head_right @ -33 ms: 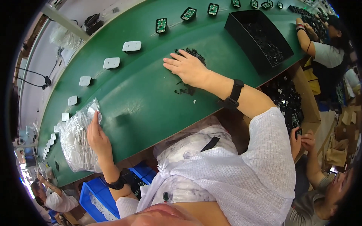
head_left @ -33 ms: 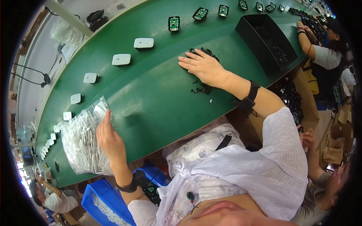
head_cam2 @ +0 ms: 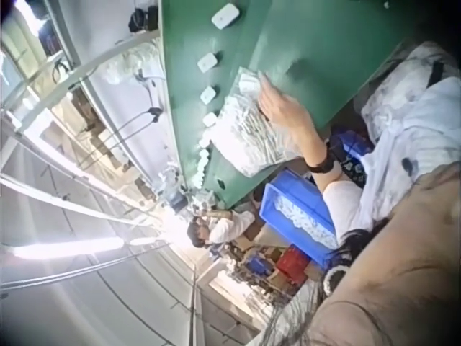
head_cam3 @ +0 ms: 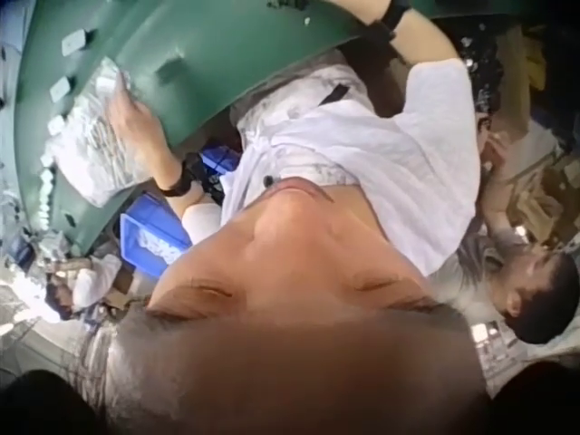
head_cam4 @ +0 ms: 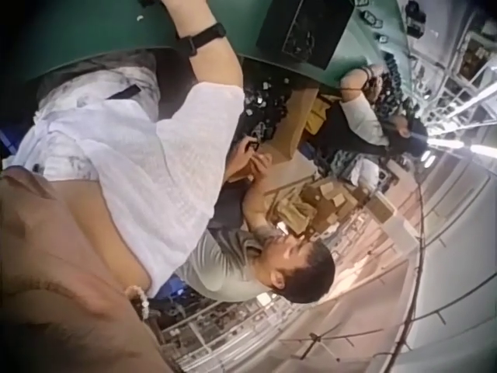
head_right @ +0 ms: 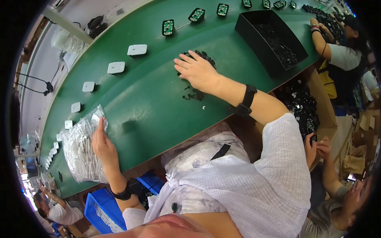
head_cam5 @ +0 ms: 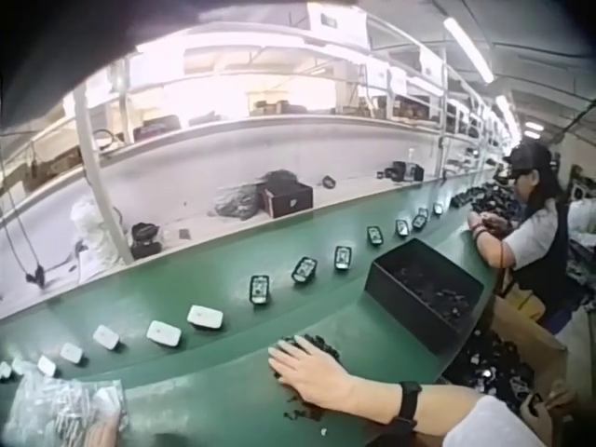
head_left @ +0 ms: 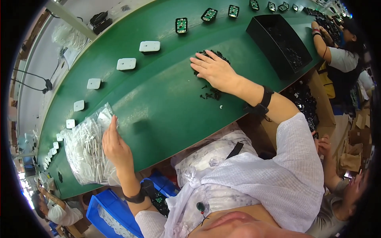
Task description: The person picks up a white plastic cover and a black screw, inserts the screw into the cover, and places the assembly onto a black electronic component. They then press the cover onto the component by hand and set the completed unit onto the green workbench.
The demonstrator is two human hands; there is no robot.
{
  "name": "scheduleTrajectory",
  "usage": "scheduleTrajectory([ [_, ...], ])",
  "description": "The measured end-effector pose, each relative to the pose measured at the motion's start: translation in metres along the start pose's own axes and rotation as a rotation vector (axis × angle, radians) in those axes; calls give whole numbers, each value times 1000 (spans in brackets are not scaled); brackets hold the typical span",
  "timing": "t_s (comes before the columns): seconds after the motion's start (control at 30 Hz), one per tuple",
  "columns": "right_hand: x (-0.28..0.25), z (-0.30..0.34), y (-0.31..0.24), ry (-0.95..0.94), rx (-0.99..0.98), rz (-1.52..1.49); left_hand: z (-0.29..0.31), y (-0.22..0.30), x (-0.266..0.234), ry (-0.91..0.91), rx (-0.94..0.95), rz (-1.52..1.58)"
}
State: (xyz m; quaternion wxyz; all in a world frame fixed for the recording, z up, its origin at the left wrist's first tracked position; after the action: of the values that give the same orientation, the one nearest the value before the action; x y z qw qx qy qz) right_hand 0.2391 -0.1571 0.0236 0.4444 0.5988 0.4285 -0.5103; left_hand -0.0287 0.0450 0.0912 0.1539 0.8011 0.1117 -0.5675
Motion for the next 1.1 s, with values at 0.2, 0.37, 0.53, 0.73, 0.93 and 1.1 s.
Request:
scheduleTrajectory([
  [0.2,5,-1,-95,143,-256,-240,-39,38,34,62,28,520],
  [0.37,27,-4,-57,181,-124,-249,-56,41,75,-63,-102,957],
  [0.53,20,18,10,159,111,-90,-68,42,96,-119,-146,1081],
  [0.73,17,43,50,167,243,2,-79,53,100,-163,-183,1302],
  [0.93,5,20,50,144,284,53,-97,57,108,-180,-194,1414],
  [1.1,30,-11,105,66,170,-157,-93,47,139,-220,-290,1566],
])
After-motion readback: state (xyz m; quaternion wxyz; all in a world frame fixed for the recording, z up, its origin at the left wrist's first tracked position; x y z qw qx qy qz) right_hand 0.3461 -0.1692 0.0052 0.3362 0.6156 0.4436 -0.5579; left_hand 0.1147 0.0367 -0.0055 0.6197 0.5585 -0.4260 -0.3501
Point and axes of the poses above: each hand's wrist, its own z-axis away from the middle knuckle, its own x-axis out of the palm, y = z × x, the point moved 5 cm from there along -z, towards the middle knuckle, and after that the axes turned 13 degrees about -y, right-handed, at the moved point
